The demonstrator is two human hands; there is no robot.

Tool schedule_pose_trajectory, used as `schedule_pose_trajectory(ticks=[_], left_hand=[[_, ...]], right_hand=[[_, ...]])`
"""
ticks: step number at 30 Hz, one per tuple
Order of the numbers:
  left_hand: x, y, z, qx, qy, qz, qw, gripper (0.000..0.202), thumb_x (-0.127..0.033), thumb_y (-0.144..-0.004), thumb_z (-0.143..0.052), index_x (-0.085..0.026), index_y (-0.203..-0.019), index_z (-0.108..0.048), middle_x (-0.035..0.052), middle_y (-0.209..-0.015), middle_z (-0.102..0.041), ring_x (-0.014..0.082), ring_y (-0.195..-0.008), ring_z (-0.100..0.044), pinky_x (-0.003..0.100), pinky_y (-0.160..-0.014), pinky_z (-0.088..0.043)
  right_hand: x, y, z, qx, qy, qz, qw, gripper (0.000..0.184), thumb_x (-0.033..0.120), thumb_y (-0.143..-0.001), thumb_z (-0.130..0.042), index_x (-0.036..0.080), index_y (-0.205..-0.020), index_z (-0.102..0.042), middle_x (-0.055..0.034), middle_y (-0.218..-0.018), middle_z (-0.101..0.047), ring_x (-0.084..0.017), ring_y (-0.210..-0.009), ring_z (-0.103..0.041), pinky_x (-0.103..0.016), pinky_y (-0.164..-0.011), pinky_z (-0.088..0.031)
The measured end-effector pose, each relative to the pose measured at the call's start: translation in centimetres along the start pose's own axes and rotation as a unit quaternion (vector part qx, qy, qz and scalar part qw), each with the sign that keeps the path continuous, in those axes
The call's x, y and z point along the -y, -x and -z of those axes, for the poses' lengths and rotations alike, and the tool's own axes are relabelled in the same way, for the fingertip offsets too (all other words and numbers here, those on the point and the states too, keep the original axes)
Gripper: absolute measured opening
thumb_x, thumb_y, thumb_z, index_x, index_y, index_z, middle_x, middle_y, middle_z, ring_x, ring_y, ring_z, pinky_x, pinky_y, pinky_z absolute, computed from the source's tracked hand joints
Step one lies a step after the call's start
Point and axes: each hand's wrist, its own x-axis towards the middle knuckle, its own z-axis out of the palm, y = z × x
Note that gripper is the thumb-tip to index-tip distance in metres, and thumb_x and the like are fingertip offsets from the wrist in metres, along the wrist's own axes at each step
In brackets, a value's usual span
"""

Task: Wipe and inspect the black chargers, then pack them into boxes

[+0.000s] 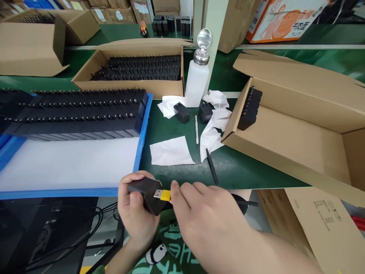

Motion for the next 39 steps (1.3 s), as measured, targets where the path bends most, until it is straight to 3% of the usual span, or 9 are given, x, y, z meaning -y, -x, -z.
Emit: schedule_pose_trajectory(ticks=[6, 14, 18, 22, 25, 30, 34, 36, 39], left_hand=[[0.2, 0.3, 0.2, -0.001, -0.034, -0.099, 0.995, 0.029, -0.048, -0.080, -0.074, -0.025, -0.095, -0.064, 0.0033, -0.086, -0.054, 0.0204, -0.082, -0.050, 0.029, -0.070, -0.044], [-1.1, 0.8, 0.2, -0.008, -0.025, -0.102, 0.994, 0.037, -0.051, -0.069, -0.082, -0.028, -0.091, -0.064, 0.0023, -0.086, -0.053, 0.0209, -0.080, -0.050, 0.033, -0.073, -0.049], [-1.6, 1.0, 0.6, 0.042, -0.048, -0.112, 0.992, 0.035, -0.052, -0.074, -0.077, -0.029, -0.096, -0.063, 0.0023, -0.087, -0.053, 0.0194, -0.077, -0.052, 0.034, -0.069, -0.050], [-0.6, 0.6, 1.2, 0.120, -0.058, -0.194, 0.972, 0.027, -0.043, -0.088, -0.066, -0.024, -0.105, -0.059, 0.0029, -0.088, -0.052, 0.0173, -0.074, -0.054, 0.032, -0.063, -0.053], [0.4, 0.3, 1.8, 0.133, -0.091, -0.232, 0.959, 0.026, -0.038, -0.091, -0.064, -0.020, -0.109, -0.058, 0.0040, -0.091, -0.052, 0.0180, -0.079, -0.054, 0.033, -0.066, -0.054], [0.1, -0.8, 2.9, 0.192, -0.173, -0.259, 0.931, 0.032, -0.034, -0.088, -0.069, -0.018, -0.114, -0.059, 0.0069, -0.097, -0.057, 0.0190, -0.089, -0.057, 0.032, -0.073, -0.051], [-1.2, -1.1, 3.1, 0.269, -0.119, -0.120, 0.948, 0.065, -0.035, -0.082, -0.076, -0.022, -0.138, -0.046, 0.0062, -0.099, -0.067, 0.0170, -0.085, -0.065, 0.027, -0.070, -0.056], [-1.4, -0.9, 2.9, 0.301, -0.087, -0.055, 0.948, 0.051, -0.036, -0.083, -0.075, -0.020, -0.128, -0.056, 0.0066, -0.095, -0.070, 0.0175, -0.082, -0.068, 0.025, -0.066, -0.058], [-1.0, -0.3, 2.6, 0.275, -0.063, -0.077, 0.956, 0.036, -0.048, -0.083, -0.072, -0.018, -0.101, -0.067, 0.0059, -0.085, -0.070, 0.0193, -0.076, -0.069, 0.030, -0.065, -0.060]], right_hand=[[0.1, -0.4, 1.0, 0.026, 0.003, 0.020, 0.999, 0.042, 0.002, -0.071, -0.047, 0.002, -0.106, -0.070, -0.0068, -0.071, -0.066, -0.016, -0.054, -0.058, -0.029, -0.041, -0.041], [0.3, -0.7, 1.5, -0.001, 0.025, 0.075, 0.997, 0.035, 0.002, -0.077, -0.043, 0.008, -0.094, -0.074, -0.0104, -0.072, -0.068, -0.018, -0.051, -0.057, -0.031, -0.037, -0.036], [0.3, -0.7, 2.0, 0.011, 0.009, 0.109, 0.994, 0.029, 0.003, -0.080, -0.043, 0.011, -0.084, -0.071, -0.0112, -0.070, -0.066, -0.019, -0.052, -0.057, -0.032, -0.039, -0.035], [0.3, 0.0, 2.1, 0.041, 0.007, 0.133, 0.990, 0.026, 0.003, -0.079, -0.045, 0.011, -0.086, -0.068, -0.0128, -0.076, -0.066, -0.020, -0.058, -0.059, -0.033, -0.047, -0.043], [0.0, 0.5, 1.2, 0.038, 0.032, 0.163, 0.985, 0.025, 0.002, -0.076, -0.045, 0.009, -0.087, -0.067, -0.0146, -0.079, -0.066, -0.022, -0.062, -0.061, -0.032, -0.047, -0.042], [-0.9, 1.0, -0.6, 0.037, -0.072, 0.034, 0.996, 0.021, 0.007, -0.090, -0.044, 0.009, -0.096, -0.064, -0.0057, -0.073, -0.061, -0.016, -0.057, -0.055, -0.028, -0.047, -0.037], [-1.5, 1.5, -0.5, 0.055, -0.263, -0.086, 0.959, 0.019, 0.026, -0.102, -0.045, 0.017, -0.102, -0.062, 0.0013, -0.076, -0.058, -0.010, -0.060, -0.052, -0.024, -0.054, -0.038], [-1.4, 1.8, -0.1, 0.049, -0.290, -0.098, 0.951, 0.019, 0.025, -0.103, -0.044, 0.018, -0.103, -0.063, 0.0015, -0.078, -0.058, -0.009, -0.062, -0.052, -0.024, -0.055, -0.038], [-1.2, 2.3, 0.5, 0.101, -0.324, -0.111, 0.934, 0.017, 0.024, -0.102, -0.046, 0.020, -0.098, -0.063, 0.0014, -0.082, -0.060, -0.010, -0.069, -0.056, -0.024, -0.060, -0.041]])
